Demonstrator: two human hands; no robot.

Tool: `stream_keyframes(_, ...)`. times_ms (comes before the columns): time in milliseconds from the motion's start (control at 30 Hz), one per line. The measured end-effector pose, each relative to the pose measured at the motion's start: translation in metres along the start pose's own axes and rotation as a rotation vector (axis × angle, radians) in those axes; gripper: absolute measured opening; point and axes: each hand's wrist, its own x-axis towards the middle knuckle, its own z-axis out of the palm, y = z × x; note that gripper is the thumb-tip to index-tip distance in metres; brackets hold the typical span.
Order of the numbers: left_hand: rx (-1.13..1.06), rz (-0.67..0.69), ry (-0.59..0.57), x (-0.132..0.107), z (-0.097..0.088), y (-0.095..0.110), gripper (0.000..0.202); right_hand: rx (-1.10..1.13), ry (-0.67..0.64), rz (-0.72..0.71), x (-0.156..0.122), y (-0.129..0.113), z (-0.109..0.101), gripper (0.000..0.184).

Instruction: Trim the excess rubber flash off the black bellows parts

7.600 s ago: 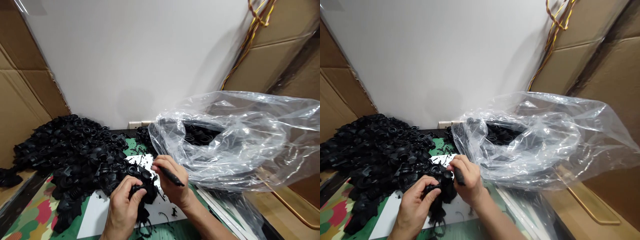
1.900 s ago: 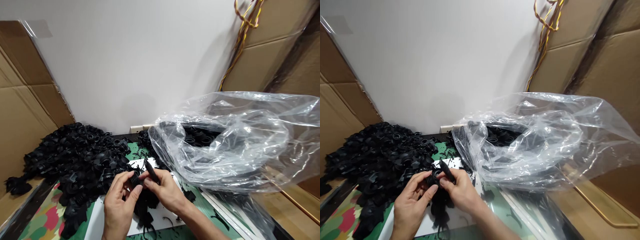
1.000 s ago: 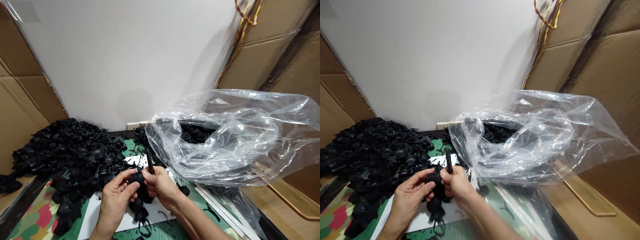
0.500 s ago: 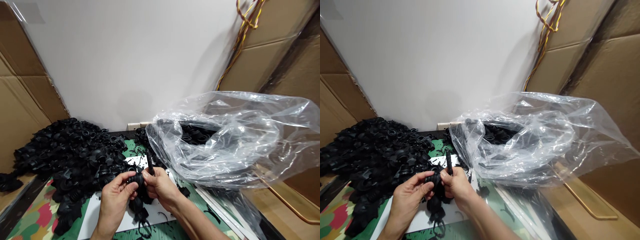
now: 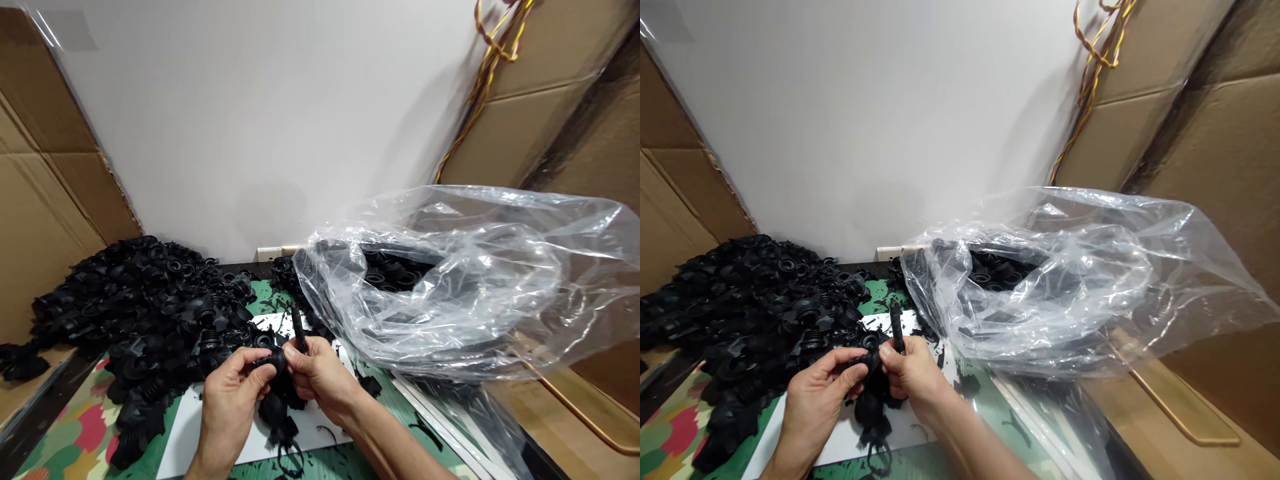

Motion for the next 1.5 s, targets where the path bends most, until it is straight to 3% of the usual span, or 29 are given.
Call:
stream_keyframes(300,0.067,0.151,0.005,0.0,-0.002,-0.005,0.012,-0.17,0.031,-0.061,-0.002,0.003,-0.001,0.052)
stream_keyframes(400,0.06,0.113,-0.032,0.0,-0.002,-0.008,0.015,-0.225,0.104,-0.094,-0.001,0.005,0.0,0.051)
stream_keyframes(600,-0.043,-0.008,-0.098,0.0,0.0,-0.004,0.024,-0.125,0.209,-0.067,0.002,0.004,-0.003,0.045)
stream_keyframes(800,-0.054,-0.04,-0.076,0.0,0.0,0.003,0.023,-0.113,0.218,-0.065,0.0,0.001,-0.003,0.044)
stream_keyframes(1000,0.031,-0.081,-0.055,0.0,-0.003,-0.005,0.024,-0.245,0.156,-0.064,0.0,0.003,-0.006,0.044)
stream_keyframes(1133,0.093,-0.055,-0.076,0.0,-0.005,-0.012,0.025,-0.38,0.226,-0.302,-0.004,-0.005,-0.011,0.04)
stream_keyframes(1267,0.175,0.068,-0.096,-0.001,-0.006,-0.018,0.02,-0.32,0.216,-0.549,-0.009,-0.014,-0.015,0.039)
stream_keyframes(1500,0.258,0.22,-0.135,-0.003,-0.007,-0.021,0.015,-0.185,0.098,-0.648,-0.011,-0.006,-0.011,0.032)
